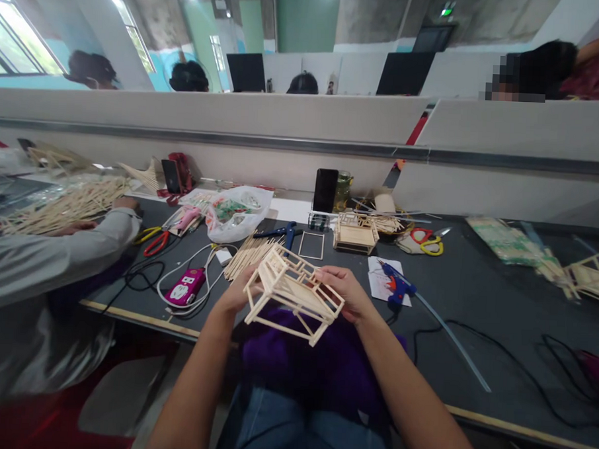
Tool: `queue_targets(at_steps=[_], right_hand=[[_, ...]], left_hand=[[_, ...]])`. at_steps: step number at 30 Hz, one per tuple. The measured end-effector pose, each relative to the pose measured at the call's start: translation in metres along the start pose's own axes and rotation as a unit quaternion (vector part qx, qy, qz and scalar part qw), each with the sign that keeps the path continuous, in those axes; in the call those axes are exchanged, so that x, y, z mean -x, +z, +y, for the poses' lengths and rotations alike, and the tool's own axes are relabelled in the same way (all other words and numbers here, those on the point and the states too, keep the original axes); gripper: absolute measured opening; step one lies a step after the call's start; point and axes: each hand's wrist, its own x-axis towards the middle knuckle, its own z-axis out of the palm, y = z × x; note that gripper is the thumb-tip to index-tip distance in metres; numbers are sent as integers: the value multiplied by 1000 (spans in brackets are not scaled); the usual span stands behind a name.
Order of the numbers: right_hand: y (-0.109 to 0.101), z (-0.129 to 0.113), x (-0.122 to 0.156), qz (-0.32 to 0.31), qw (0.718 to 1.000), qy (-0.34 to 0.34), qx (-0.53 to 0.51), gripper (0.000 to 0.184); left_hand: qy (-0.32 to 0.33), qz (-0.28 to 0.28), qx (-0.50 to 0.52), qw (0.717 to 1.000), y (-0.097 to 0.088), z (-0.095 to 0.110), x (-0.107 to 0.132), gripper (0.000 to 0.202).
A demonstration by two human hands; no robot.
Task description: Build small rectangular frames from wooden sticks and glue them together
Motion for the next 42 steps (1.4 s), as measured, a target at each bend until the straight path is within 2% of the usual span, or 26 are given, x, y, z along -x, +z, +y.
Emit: queue_targets(at_steps=[3,5,6,9,12,15,20,24,29,32,35,39,42], right_hand=[[-12,-3,-10,52,995,-49,63,33],[-21,-3,-19,86,986,-86,115,33],[-26,-2,-24,101,979,-104,146,34],[-38,2,-38,135,947,-153,249,32],[-46,5,-45,151,911,-184,336,31],[-52,5,-46,149,888,-192,390,31],[-61,8,-53,133,883,-163,420,30],[-66,7,-60,131,887,-137,420,29],[-65,1,-53,132,899,-144,392,33],[-55,3,-41,114,915,-155,355,35],[-31,12,-26,71,935,-154,313,34],[24,29,-5,21,935,-154,318,31],[70,46,8,19,932,-143,331,28]], left_hand=[[10,151,-30,988,-14,-8,1,47],[27,207,-31,978,-17,-10,4,45],[35,211,-33,976,-16,-10,5,45],[38,175,-49,983,-8,-8,4,47],[16,163,-70,984,2,-7,-3,53],[-19,171,-73,982,9,-13,-10,57],[-92,148,-31,984,19,-27,-19,56],[-143,135,37,980,26,-30,-27,49],[-151,118,88,977,29,-27,-31,46],[-131,134,91,978,22,-24,-20,47],[-116,168,71,976,3,-21,3,51],[-83,222,-4,971,-39,-13,37,52],[-114,227,-72,965,-72,-5,50,57]])
